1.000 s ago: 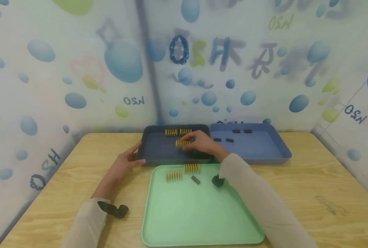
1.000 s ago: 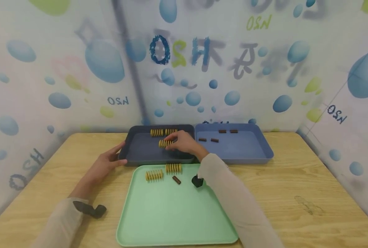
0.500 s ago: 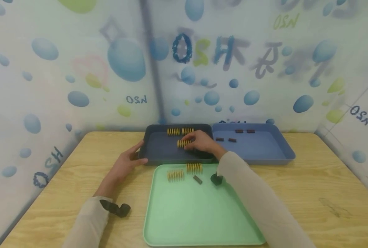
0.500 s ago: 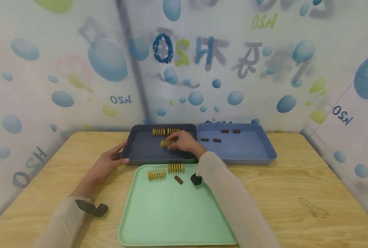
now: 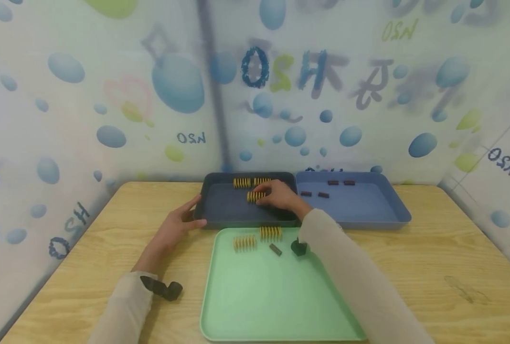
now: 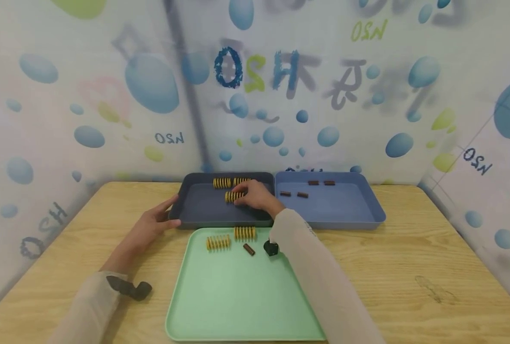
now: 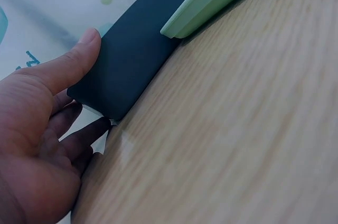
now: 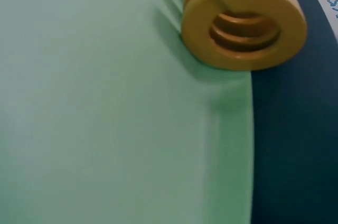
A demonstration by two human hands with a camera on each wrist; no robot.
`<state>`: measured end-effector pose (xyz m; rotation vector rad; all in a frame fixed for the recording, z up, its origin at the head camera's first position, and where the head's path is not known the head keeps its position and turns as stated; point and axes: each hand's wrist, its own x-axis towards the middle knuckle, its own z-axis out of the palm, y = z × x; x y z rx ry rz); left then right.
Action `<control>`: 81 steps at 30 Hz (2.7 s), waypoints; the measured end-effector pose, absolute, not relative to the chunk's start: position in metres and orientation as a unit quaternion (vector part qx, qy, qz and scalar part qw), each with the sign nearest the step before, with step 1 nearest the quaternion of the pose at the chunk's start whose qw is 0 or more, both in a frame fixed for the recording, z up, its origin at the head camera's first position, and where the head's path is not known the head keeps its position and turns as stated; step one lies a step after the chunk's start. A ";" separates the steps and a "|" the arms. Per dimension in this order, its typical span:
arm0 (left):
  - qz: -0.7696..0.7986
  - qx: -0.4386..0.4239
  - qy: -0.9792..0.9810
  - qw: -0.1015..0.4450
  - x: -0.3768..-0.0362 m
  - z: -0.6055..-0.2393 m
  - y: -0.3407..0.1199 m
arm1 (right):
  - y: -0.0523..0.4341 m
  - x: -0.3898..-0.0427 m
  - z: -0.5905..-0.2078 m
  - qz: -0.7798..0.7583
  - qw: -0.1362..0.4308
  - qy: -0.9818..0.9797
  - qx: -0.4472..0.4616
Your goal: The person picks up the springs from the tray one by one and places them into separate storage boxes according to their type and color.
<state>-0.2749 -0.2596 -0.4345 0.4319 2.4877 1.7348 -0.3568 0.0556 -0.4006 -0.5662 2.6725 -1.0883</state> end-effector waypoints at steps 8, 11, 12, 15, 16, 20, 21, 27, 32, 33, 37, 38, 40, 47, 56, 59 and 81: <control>0.561 0.142 0.814 0.041 -0.276 -0.436 -0.261 | 0.056 -0.356 -0.398 -0.371 0.098 0.905 -0.184; 0.557 0.148 0.816 0.040 -0.276 -0.436 -0.262 | 0.055 -0.356 -0.396 -0.376 0.097 0.904 -0.179; 0.556 0.149 0.817 0.039 -0.276 -0.436 -0.262 | 0.054 -0.356 -0.396 -0.376 0.096 0.904 -0.178; 0.554 0.150 0.818 0.038 -0.277 -0.435 -0.263 | 0.053 -0.355 -0.394 -0.369 0.081 0.910 -0.169; 0.554 0.150 0.818 0.038 -0.277 -0.435 -0.263 | 0.052 -0.355 -0.394 -0.368 0.075 0.912 -0.165; 0.553 0.151 0.818 0.039 -0.278 -0.436 -0.262 | 0.052 -0.354 -0.393 -0.375 0.048 0.913 -0.153; 0.555 0.150 0.817 0.039 -0.278 -0.436 -0.262 | 0.052 -0.353 -0.392 -0.378 0.042 0.912 -0.153; 0.556 0.144 0.818 0.039 -0.277 -0.435 -0.261 | 0.055 -0.351 -0.387 -0.383 0.021 0.909 -0.164; 0.556 0.143 0.818 0.039 -0.276 -0.434 -0.262 | 0.061 -0.345 -0.381 -0.404 0.027 0.898 -0.171; 0.555 0.143 0.818 0.038 -0.277 -0.435 -0.263 | 0.063 -0.344 -0.379 -0.412 0.027 0.894 -0.174; 0.558 0.141 0.817 0.037 -0.276 -0.436 -0.265 | 0.069 -0.334 -0.373 -0.437 0.028 0.879 -0.188; 0.559 0.141 0.816 0.037 -0.276 -0.436 -0.265 | 0.070 -0.331 -0.371 -0.439 0.028 0.878 -0.191; 0.558 0.142 0.817 0.037 -0.276 -0.437 -0.265 | 0.074 -0.326 -0.369 -0.436 0.028 0.877 -0.198; 0.559 0.145 0.815 0.037 -0.276 -0.438 -0.264 | 0.090 -0.301 -0.363 -0.440 0.040 0.875 -0.196; 0.550 0.147 0.821 0.036 -0.278 -0.436 -0.264 | 0.105 -0.252 -0.350 -0.487 0.067 0.843 -0.217; 0.546 0.149 0.823 0.036 -0.278 -0.436 -0.263 | 0.104 -0.235 -0.351 -0.475 0.065 0.847 -0.228; 0.539 0.146 0.829 0.037 -0.276 -0.434 -0.264 | 0.105 -0.215 -0.398 -0.390 0.065 0.848 -0.354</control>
